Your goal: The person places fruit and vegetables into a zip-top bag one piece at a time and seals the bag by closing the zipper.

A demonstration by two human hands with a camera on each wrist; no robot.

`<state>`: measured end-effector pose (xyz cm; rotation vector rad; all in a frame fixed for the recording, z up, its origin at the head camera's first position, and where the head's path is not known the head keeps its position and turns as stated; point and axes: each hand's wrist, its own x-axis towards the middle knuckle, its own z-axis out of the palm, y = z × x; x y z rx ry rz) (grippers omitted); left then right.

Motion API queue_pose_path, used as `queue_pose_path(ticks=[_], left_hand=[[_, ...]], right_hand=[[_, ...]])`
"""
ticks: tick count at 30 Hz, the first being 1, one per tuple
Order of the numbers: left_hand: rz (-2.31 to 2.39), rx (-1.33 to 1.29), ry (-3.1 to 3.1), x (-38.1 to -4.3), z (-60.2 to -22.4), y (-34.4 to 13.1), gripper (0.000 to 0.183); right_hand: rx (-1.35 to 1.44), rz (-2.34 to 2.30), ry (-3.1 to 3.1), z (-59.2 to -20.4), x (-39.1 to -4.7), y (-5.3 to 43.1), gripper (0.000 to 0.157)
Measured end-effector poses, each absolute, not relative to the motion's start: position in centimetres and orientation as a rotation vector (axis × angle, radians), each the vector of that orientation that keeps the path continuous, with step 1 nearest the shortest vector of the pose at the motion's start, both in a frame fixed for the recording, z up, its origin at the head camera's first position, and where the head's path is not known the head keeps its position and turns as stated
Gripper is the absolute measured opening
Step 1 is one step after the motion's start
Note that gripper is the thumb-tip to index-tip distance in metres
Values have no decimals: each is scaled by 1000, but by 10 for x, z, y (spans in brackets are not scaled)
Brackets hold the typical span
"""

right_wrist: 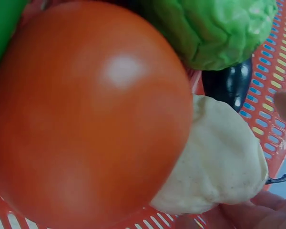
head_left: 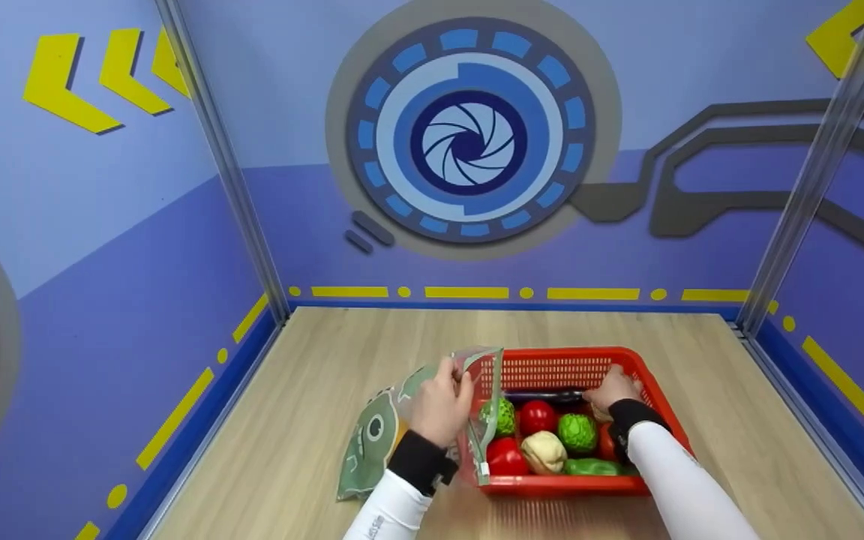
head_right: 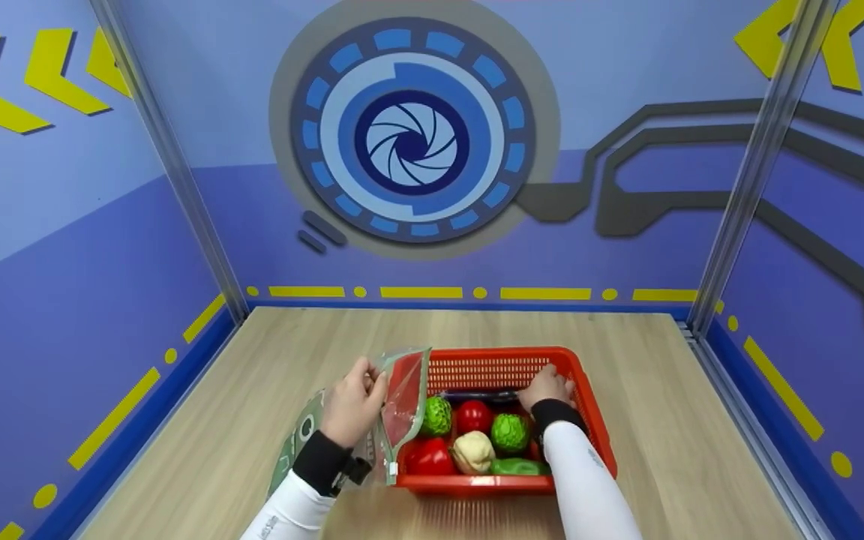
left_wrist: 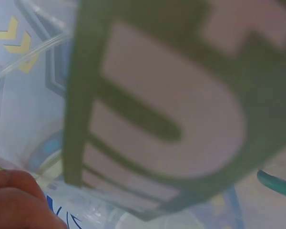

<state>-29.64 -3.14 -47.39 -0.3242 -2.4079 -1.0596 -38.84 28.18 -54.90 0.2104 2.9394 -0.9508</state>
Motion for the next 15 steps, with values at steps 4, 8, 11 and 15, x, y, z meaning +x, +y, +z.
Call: queue_pose_path(ticks=[4, 8, 11, 15], left_hand=[[-1062, -326, -2410, -296, -473, -31, 16], [-1081, -318, -2428, -295, -473, -31, 15], [-1100, -313, -2442, -295, -473, -31, 14], [-1098, -318, -2434, -295, -474, -31, 14]], right_hand=[[146, -916, 2930, -549, -386, 283, 79], [104, -892, 2946, -552, -384, 286, 76], [51, -854, 2968, -555, -385, 287, 77], [-25, -808, 2991, -558, -385, 288, 86]])
